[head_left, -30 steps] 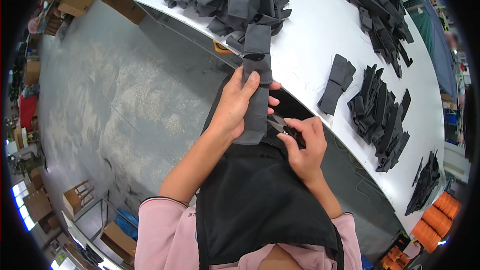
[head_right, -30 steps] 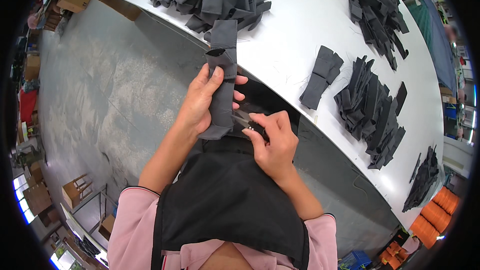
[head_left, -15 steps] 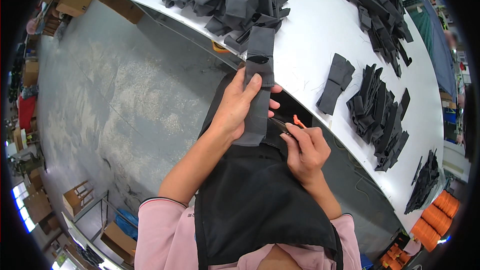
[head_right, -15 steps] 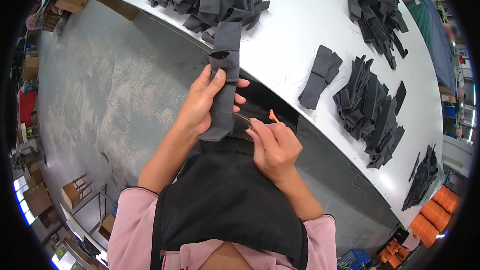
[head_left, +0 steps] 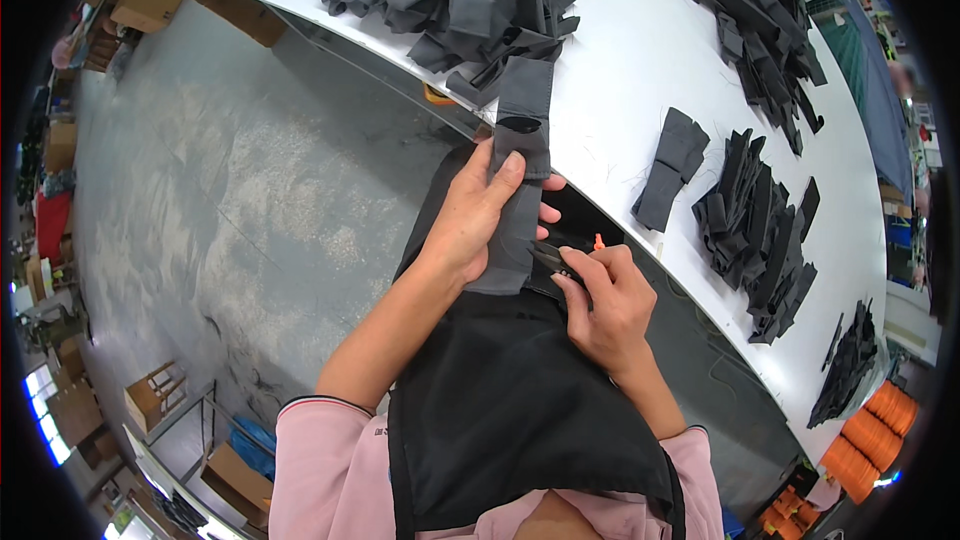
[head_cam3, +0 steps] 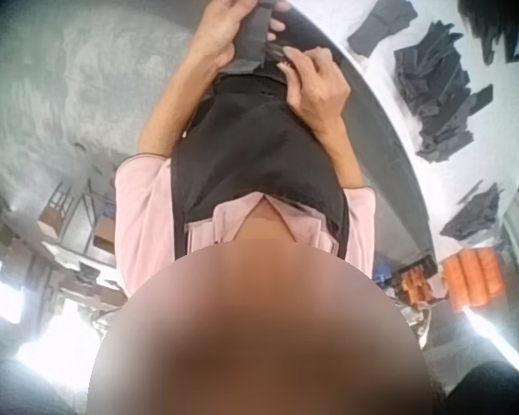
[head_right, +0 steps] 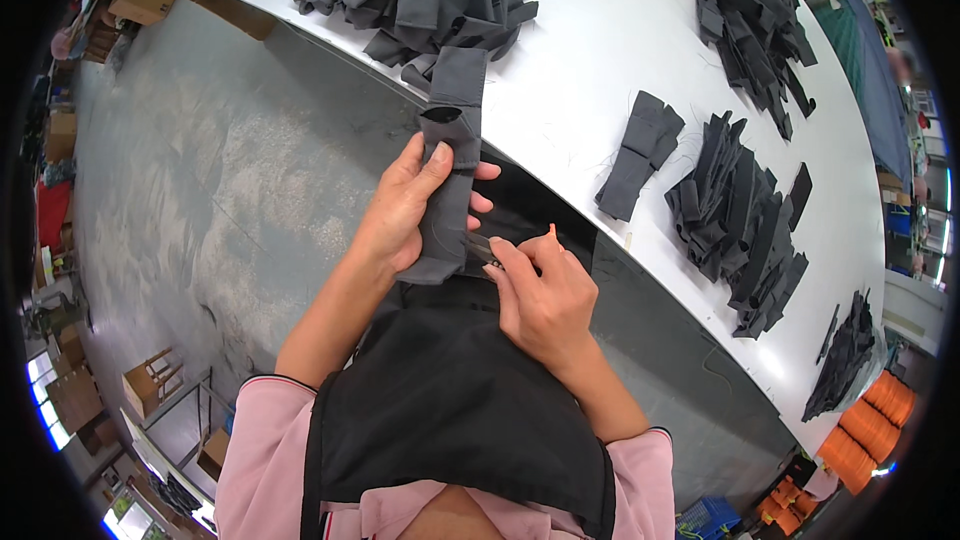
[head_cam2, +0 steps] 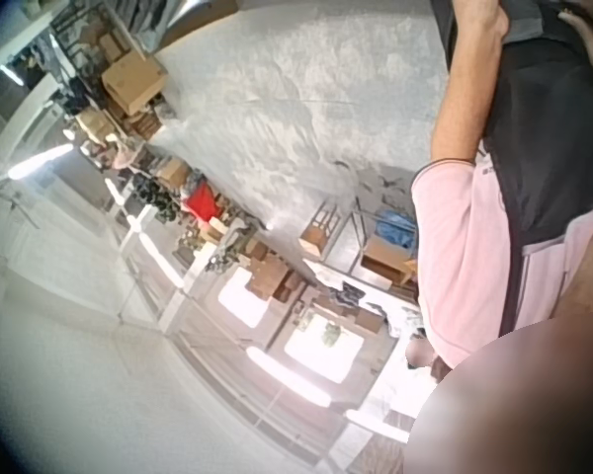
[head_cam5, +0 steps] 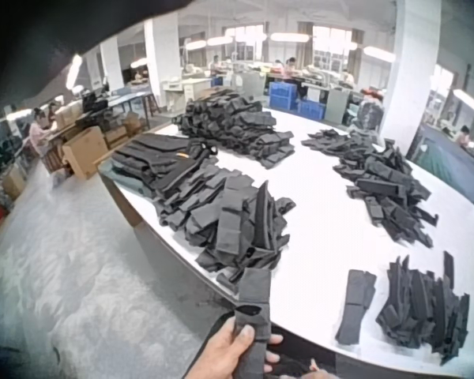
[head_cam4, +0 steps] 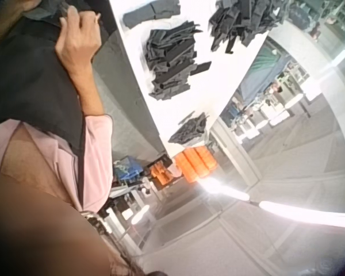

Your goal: The recorder is using scissors to trim or cut small pieces of black fabric or synthetic material at a workstation.

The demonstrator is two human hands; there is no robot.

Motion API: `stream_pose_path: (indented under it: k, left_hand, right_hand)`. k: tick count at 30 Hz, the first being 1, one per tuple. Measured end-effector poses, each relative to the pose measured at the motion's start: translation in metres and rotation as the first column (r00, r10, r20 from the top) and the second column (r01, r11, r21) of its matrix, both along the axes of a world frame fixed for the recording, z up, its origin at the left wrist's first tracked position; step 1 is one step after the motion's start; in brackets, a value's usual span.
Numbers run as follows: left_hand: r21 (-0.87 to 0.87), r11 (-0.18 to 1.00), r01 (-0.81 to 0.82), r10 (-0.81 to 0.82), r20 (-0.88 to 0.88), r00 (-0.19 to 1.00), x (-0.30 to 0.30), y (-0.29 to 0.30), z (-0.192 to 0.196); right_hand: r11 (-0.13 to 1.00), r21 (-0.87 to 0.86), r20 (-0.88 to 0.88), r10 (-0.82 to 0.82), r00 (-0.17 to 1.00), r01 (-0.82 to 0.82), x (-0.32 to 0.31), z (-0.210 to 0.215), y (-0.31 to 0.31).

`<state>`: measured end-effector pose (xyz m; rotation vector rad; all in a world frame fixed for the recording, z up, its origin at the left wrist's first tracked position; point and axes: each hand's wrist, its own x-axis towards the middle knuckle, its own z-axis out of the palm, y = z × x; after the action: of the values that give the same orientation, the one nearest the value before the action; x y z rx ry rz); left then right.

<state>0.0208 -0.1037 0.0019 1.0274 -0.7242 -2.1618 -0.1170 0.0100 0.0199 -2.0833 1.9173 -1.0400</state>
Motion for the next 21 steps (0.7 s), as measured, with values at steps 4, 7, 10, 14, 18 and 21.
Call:
stream_pose_path:
  k: [4,7,10,14,18,21]
  left_hand:
    - [0.029,0.998,0.051,-0.051,0.013,0.999,-0.001,-0.001,0.001]
    - [0.029,0.999,0.045,-0.046,0.009,0.999,-0.001,0.0,-0.002]
    - [0.025,0.999,0.032,-0.032,-0.019,0.999,0.0,0.002,-0.003]
    - [0.028,0.999,0.02,-0.019,-0.056,0.998,0.0,0.005,-0.007]
    - [0.055,0.998,0.043,-0.04,-0.056,0.998,0.0,0.005,-0.004]
    - [0.049,0.998,0.049,-0.047,-0.051,0.998,0.001,0.004,-0.005]
  right_hand:
    - [0.999,-0.006,-0.065,0.035,0.997,-0.035,-0.004,-0.006,0.001]
    - [0.999,-0.038,-0.01,0.022,1.0,-0.022,-0.006,-0.01,0.006]
    - [0.999,0.045,0.063,0.006,0.998,-0.009,0.003,-0.002,0.0]
    - [0.99,0.113,0.041,0.077,0.996,-0.081,0.007,-0.003,-0.007]
    - [0.984,0.132,0.049,0.111,0.993,-0.117,0.008,-0.008,-0.01]
    - [0.987,0.077,-0.02,0.146,0.989,-0.144,0.007,-0.012,-0.01]
